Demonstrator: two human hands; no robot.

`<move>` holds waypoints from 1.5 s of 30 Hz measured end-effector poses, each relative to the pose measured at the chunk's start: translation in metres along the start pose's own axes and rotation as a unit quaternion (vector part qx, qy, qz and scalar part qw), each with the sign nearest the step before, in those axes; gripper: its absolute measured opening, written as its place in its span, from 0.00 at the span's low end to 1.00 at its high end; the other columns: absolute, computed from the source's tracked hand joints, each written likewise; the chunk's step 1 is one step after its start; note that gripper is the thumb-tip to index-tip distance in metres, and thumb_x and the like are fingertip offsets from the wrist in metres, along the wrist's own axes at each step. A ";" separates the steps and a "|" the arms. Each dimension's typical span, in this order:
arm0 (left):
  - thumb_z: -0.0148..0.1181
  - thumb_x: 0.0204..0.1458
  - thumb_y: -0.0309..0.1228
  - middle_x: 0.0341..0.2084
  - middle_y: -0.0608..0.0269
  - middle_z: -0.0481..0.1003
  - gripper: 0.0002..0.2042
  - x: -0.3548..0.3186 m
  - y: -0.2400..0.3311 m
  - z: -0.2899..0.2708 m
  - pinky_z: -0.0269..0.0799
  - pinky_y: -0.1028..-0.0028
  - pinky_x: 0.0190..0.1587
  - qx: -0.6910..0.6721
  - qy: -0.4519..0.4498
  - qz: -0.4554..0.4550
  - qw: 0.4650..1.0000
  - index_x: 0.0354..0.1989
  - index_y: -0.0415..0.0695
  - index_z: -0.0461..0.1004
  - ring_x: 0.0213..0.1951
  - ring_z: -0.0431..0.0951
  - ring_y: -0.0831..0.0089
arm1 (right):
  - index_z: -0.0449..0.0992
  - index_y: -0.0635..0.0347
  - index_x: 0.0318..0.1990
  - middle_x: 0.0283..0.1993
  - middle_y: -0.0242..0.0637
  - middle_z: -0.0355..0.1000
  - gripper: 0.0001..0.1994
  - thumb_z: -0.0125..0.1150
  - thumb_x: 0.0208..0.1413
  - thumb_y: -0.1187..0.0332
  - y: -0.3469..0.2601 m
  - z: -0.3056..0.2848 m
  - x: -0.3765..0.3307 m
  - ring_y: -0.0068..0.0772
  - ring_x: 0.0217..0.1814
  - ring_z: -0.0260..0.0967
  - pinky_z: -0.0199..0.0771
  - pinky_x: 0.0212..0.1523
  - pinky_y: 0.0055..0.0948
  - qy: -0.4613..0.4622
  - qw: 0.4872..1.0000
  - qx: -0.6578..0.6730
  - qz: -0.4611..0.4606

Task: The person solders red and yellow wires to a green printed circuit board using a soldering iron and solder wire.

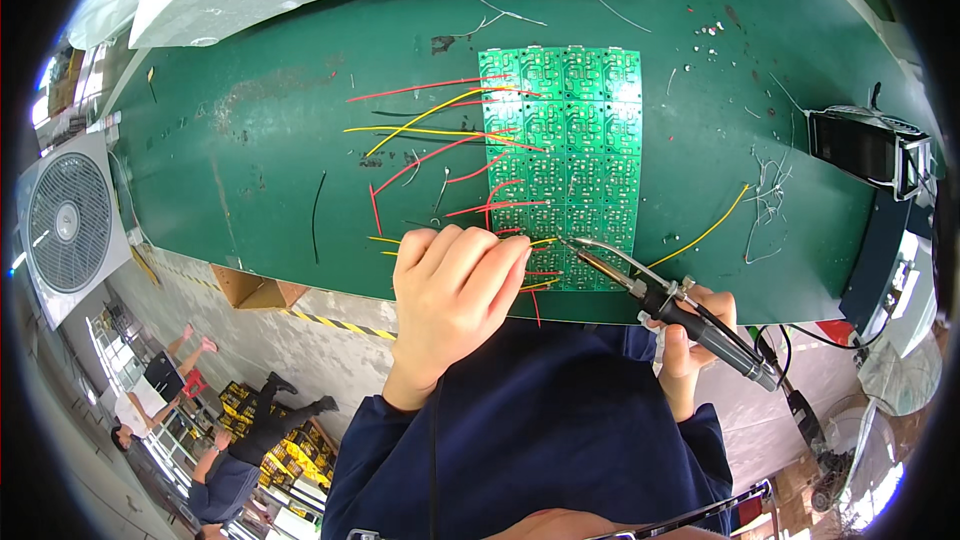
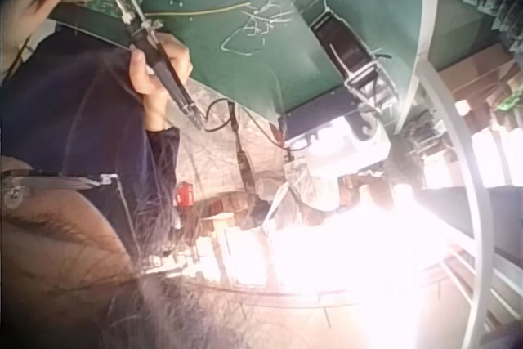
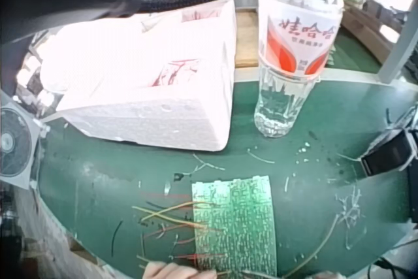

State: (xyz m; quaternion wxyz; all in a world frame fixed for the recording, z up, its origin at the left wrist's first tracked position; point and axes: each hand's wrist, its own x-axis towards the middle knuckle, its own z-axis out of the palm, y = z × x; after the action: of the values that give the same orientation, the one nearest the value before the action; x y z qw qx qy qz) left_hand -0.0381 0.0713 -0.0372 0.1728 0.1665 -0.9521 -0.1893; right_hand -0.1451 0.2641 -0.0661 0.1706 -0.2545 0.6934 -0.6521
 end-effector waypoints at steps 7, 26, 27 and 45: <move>0.59 0.29 0.23 0.15 0.72 0.62 0.08 0.000 0.002 0.000 0.51 0.78 0.25 -0.003 0.000 -0.013 1.000 0.22 0.46 0.70 0.17 0.62 0.77 | 0.59 0.62 0.24 0.13 0.34 0.66 0.11 0.56 0.39 0.68 0.001 -0.001 0.001 0.23 0.15 0.64 0.64 0.19 0.20 -0.005 1.000 -0.002 -0.004; 0.60 0.29 0.23 0.15 0.72 0.63 0.09 0.000 0.001 -0.001 0.51 0.77 0.25 -0.005 0.000 -0.018 1.000 0.23 0.45 0.71 0.17 0.61 0.76 | 0.59 0.63 0.24 0.13 0.35 0.66 0.14 0.57 0.41 0.64 -0.001 0.002 -0.001 0.22 0.15 0.63 0.63 0.19 0.19 0.023 0.999 0.012 0.030; 0.60 0.29 0.23 0.15 0.72 0.63 0.09 0.000 0.001 -0.001 0.51 0.77 0.25 -0.005 0.000 -0.018 1.000 0.23 0.45 0.71 0.17 0.61 0.76 | 0.60 0.63 0.25 0.13 0.35 0.66 0.14 0.57 0.40 0.64 -0.002 0.002 -0.001 0.22 0.15 0.63 0.64 0.19 0.19 0.024 0.999 0.015 0.034; 0.59 0.30 0.24 0.15 0.71 0.63 0.08 0.000 0.000 -0.002 0.51 0.77 0.26 0.001 -0.014 -0.017 1.000 0.24 0.45 0.72 0.17 0.61 0.76 | 0.60 0.64 0.26 0.15 0.37 0.66 0.14 0.57 0.40 0.64 -0.001 0.002 0.001 0.22 0.15 0.65 0.64 0.18 0.17 0.016 0.999 0.021 0.044</move>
State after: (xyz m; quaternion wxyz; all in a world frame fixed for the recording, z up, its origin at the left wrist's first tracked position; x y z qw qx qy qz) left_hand -0.0375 0.0709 -0.0358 0.1565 0.1803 -0.9516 -0.1933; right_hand -0.1445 0.2617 -0.0650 0.1934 -0.2091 0.6929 -0.6624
